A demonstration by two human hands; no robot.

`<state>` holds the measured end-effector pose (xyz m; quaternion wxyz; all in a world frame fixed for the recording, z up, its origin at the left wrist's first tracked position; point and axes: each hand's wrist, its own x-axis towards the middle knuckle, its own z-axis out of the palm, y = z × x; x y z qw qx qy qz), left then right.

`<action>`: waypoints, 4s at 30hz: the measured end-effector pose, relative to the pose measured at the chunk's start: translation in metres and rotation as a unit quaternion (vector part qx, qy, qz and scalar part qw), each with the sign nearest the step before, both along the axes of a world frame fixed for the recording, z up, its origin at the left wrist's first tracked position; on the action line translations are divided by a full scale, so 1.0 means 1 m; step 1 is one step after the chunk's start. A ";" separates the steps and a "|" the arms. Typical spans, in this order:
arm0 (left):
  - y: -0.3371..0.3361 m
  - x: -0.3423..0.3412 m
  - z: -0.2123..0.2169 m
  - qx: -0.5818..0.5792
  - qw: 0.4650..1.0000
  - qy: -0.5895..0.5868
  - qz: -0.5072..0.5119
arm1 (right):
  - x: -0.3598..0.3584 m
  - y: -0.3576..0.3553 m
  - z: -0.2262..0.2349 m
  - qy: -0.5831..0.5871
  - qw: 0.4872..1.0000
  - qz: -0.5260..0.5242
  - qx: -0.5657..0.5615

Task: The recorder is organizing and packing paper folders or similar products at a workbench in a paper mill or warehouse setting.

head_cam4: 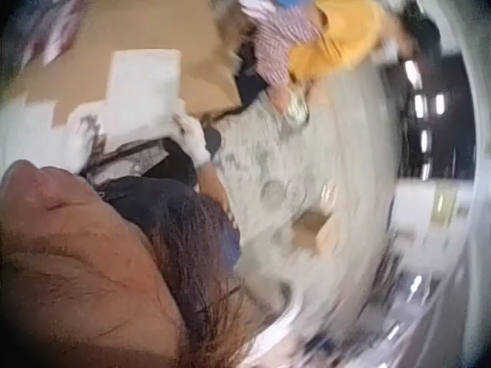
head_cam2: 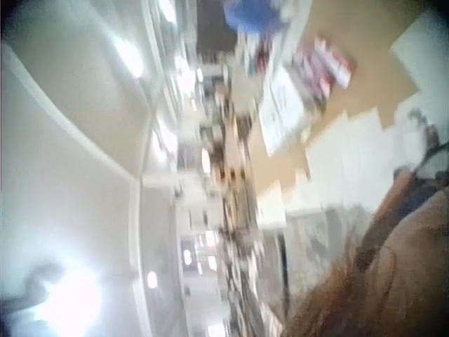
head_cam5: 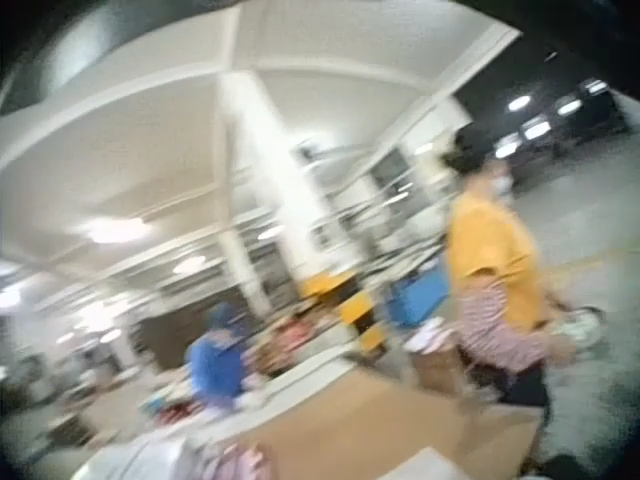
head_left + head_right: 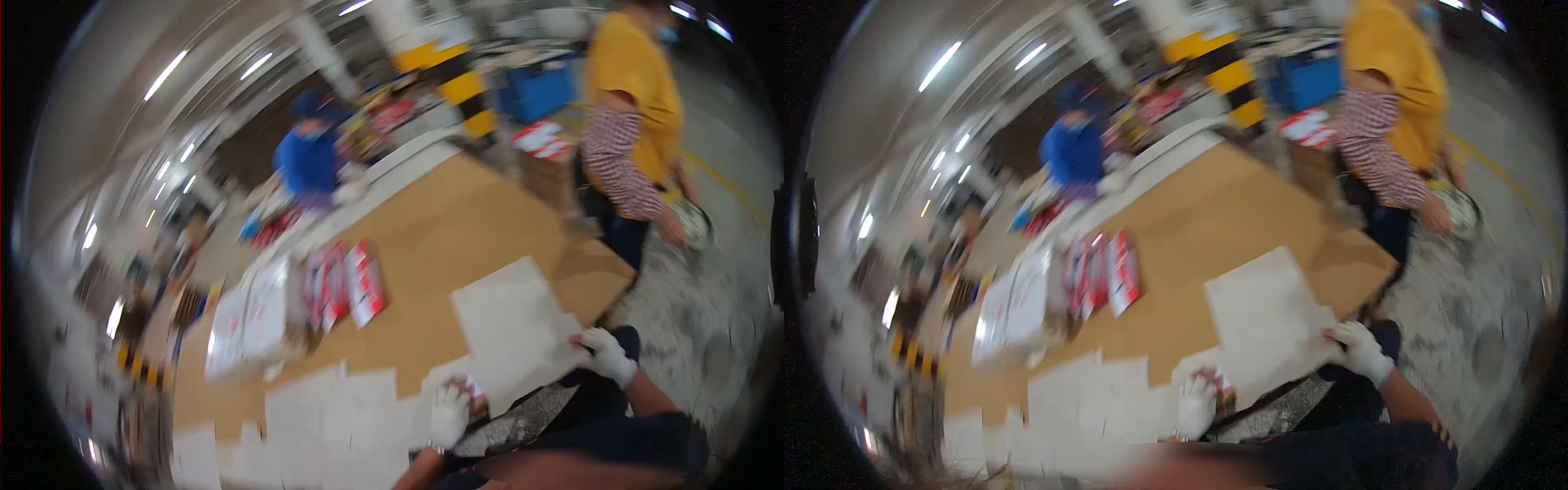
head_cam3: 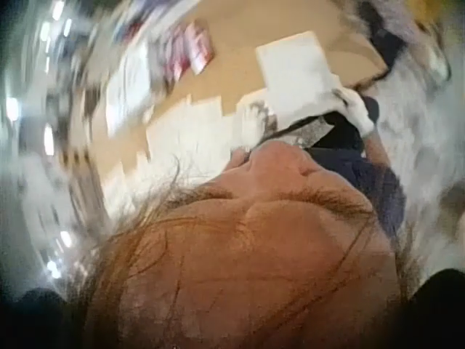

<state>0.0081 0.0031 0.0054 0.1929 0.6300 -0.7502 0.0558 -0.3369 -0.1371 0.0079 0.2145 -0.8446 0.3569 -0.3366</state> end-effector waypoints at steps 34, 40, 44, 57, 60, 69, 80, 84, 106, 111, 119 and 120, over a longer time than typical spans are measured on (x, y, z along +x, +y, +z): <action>-0.003 -0.065 -0.008 0.292 0.954 -0.003 -0.063 | 0.085 -0.016 -0.035 0.192 0.951 0.042 -0.238; 0.046 0.049 -0.061 0.056 0.991 -0.099 -0.075 | 0.070 -0.042 -0.047 0.208 0.950 0.027 -0.232; 0.054 0.091 -0.071 0.090 0.984 0.062 -0.141 | 0.051 -0.047 -0.064 0.210 0.958 0.010 -0.194; 0.003 0.025 -0.041 0.113 0.973 0.006 0.200 | 0.071 -0.032 -0.011 0.182 0.971 0.085 -0.130; -0.008 0.004 -0.031 0.143 0.978 -0.025 0.149 | 0.101 -0.007 -0.001 0.232 0.938 0.210 -0.147; 0.012 -0.008 0.010 0.150 0.976 -0.073 0.138 | 0.096 -0.002 -0.031 0.139 0.950 0.214 -0.177; -0.004 0.025 -0.061 -0.047 0.870 0.443 0.213 | 0.094 0.004 -0.031 0.201 0.945 0.167 -0.198; 0.003 0.031 -0.070 -0.124 0.754 0.594 0.251 | 0.102 0.006 -0.030 0.166 0.952 0.175 -0.188; -0.038 -0.028 -0.004 0.091 0.996 -0.010 0.011 | 0.092 -0.021 -0.008 0.280 0.895 0.202 -0.284; -0.043 -0.031 -0.008 0.120 0.990 -0.035 0.072 | 0.094 -0.014 -0.017 0.269 0.902 0.190 -0.280; -0.044 -0.034 -0.005 0.141 0.985 -0.054 0.079 | 0.090 -0.018 -0.027 0.265 0.890 0.210 -0.307; -0.046 -0.034 -0.005 0.142 0.985 -0.057 0.081 | 0.089 -0.020 -0.027 0.264 0.892 0.227 -0.289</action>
